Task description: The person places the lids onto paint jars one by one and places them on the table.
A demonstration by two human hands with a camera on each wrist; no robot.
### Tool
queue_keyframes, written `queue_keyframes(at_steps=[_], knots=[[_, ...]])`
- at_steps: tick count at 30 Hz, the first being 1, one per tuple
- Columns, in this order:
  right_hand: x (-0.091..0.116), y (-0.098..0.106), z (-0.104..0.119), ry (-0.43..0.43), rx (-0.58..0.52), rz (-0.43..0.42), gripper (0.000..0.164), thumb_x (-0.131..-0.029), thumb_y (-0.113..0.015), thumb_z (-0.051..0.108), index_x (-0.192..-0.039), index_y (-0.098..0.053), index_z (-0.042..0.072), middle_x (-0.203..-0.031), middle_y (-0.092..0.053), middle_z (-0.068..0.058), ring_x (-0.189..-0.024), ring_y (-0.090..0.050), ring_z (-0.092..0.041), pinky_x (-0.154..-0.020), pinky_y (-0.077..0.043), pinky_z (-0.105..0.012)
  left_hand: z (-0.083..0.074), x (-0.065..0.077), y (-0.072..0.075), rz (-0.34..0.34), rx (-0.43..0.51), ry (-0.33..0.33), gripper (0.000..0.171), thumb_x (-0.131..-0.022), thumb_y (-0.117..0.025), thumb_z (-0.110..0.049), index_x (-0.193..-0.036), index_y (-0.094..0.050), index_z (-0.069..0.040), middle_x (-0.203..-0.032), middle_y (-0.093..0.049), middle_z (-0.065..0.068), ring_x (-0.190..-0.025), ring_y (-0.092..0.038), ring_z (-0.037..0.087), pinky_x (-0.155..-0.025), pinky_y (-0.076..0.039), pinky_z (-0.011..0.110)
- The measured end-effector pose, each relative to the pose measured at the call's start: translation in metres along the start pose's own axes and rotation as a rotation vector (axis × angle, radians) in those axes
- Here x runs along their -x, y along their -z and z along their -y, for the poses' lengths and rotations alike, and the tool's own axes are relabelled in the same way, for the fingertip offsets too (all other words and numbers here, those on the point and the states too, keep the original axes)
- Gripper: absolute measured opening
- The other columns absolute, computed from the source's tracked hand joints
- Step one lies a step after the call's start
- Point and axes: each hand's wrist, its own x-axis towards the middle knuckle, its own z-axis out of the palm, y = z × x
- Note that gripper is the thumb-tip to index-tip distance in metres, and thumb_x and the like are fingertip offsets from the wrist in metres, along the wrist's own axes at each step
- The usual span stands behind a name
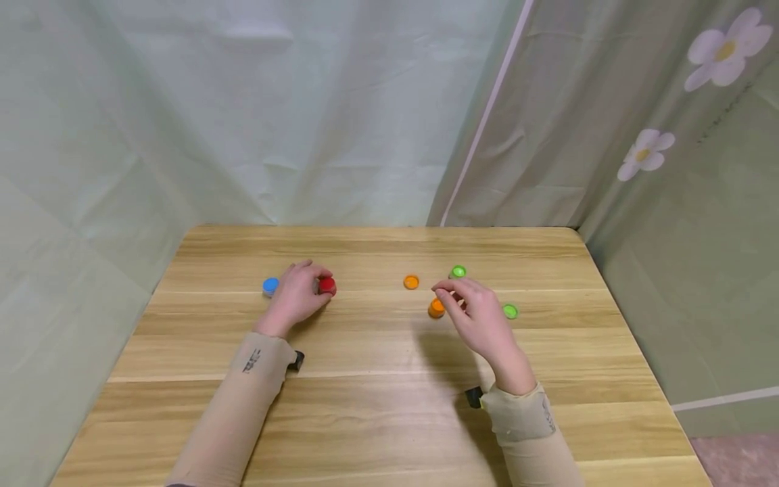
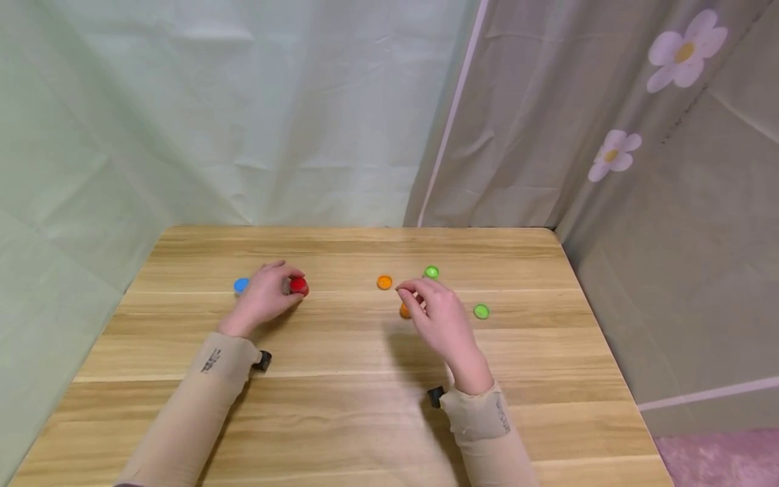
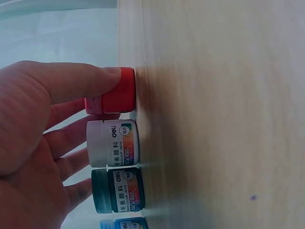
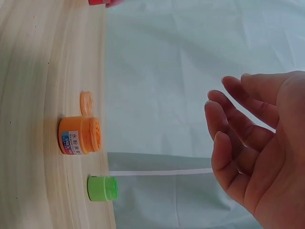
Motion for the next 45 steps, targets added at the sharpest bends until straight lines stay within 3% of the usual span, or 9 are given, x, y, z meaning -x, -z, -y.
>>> queue_keyframes(at_steps=[7, 10, 13, 18, 23, 28, 32, 40, 45], knots=[[0.0, 0.002, -0.004, -0.007, -0.012, 0.015, 0.02, -0.11, -0.064, 0.025, -0.115, -0.079, 0.011, -0.107, -0.074, 0.001, -0.089, -0.066, -0.014, -0.072, -0.058, -0.034, -0.008, 0.002, -0.001, -0.073, 0.007, -0.053, 0.062, -0.086, -0.089, -0.016, -0.141, -0.065, -0.001, -0.15, -0.055, 0.029, -0.155, -0.022, 0.056, -0.125, -0.014, 0.068], [0.002, 0.005, -0.009, -0.005, -0.009, 0.012, 0.019, -0.11, -0.065, 0.024, -0.115, -0.079, 0.012, -0.109, -0.075, 0.0, -0.089, -0.067, -0.014, -0.072, -0.058, -0.034, -0.027, 0.005, -0.005, -0.154, 0.103, -0.097, 0.069, -0.086, -0.09, -0.016, -0.147, -0.061, -0.003, -0.157, -0.046, 0.028, -0.156, -0.017, 0.053, -0.124, -0.013, 0.07], [0.003, 0.009, -0.014, -0.003, -0.009, -0.004, 0.018, -0.109, -0.065, 0.022, -0.114, -0.079, 0.011, -0.109, -0.075, -0.002, -0.087, -0.067, -0.015, -0.071, -0.058, -0.035, -0.054, 0.007, -0.014, -0.198, 0.236, -0.149, 0.066, -0.087, -0.089, -0.015, -0.146, -0.062, -0.005, -0.155, -0.05, 0.022, -0.152, -0.029, 0.046, -0.122, -0.021, 0.066], [0.004, 0.017, -0.024, -0.029, -0.001, -0.014, 0.02, -0.109, -0.066, 0.022, -0.117, -0.079, 0.01, -0.111, -0.076, -0.004, -0.087, -0.068, -0.017, -0.072, -0.058, -0.036, -0.099, 0.009, -0.038, -0.091, 0.431, -0.143, 0.058, -0.091, -0.088, -0.018, -0.144, -0.065, -0.011, -0.146, -0.063, 0.009, -0.136, -0.052, 0.035, -0.113, -0.042, 0.058], [0.008, 0.025, -0.032, -0.068, 0.018, -0.007, 0.022, -0.11, -0.064, 0.024, -0.118, -0.079, 0.01, -0.113, -0.076, -0.003, -0.092, -0.069, -0.018, -0.073, -0.058, -0.038, -0.129, 0.003, -0.067, 0.04, 0.541, -0.112, 0.056, -0.091, -0.087, -0.013, -0.143, -0.065, -0.005, -0.14, -0.066, 0.013, -0.122, -0.06, 0.038, -0.105, -0.049, 0.055], [0.013, 0.03, -0.039, -0.097, 0.033, -0.009, 0.024, -0.111, -0.063, 0.026, -0.116, -0.078, 0.009, -0.111, -0.076, -0.004, -0.092, -0.069, -0.019, -0.075, -0.058, -0.041, -0.145, -0.006, -0.091, 0.127, 0.522, -0.047, 0.057, -0.09, -0.087, -0.016, -0.142, -0.066, -0.004, -0.133, -0.067, 0.014, -0.117, -0.062, 0.032, -0.103, -0.051, 0.047], [0.016, 0.032, -0.042, -0.113, 0.038, -0.007, 0.025, -0.112, -0.061, 0.027, -0.117, -0.078, 0.01, -0.113, -0.076, -0.005, -0.094, -0.069, -0.02, -0.076, -0.058, -0.042, -0.153, -0.014, -0.102, 0.152, 0.473, -0.028, 0.058, -0.089, -0.089, -0.021, -0.14, -0.067, -0.004, -0.131, -0.069, 0.012, -0.119, -0.064, 0.028, -0.106, -0.05, 0.044], [0.016, 0.033, -0.044, -0.122, 0.042, -0.01, 0.026, -0.112, -0.061, 0.029, -0.118, -0.078, 0.011, -0.112, -0.076, -0.005, -0.093, -0.07, -0.02, -0.077, -0.058, -0.043, -0.163, -0.026, -0.111, 0.154, 0.39, 0.046, 0.053, -0.088, -0.092, -0.027, -0.134, -0.072, -0.009, -0.125, -0.071, 0.007, -0.115, -0.061, 0.024, -0.104, -0.048, 0.043], [0.015, 0.032, -0.045, -0.121, 0.039, -0.01, 0.025, -0.112, -0.061, 0.029, -0.117, -0.078, 0.011, -0.112, -0.076, -0.005, -0.092, -0.069, -0.02, -0.077, -0.058, -0.043, -0.168, -0.028, -0.114, 0.139, 0.345, 0.041, 0.048, -0.086, -0.093, -0.029, -0.126, -0.076, -0.01, -0.119, -0.072, 0.005, -0.111, -0.06, 0.023, -0.102, -0.047, 0.042]])
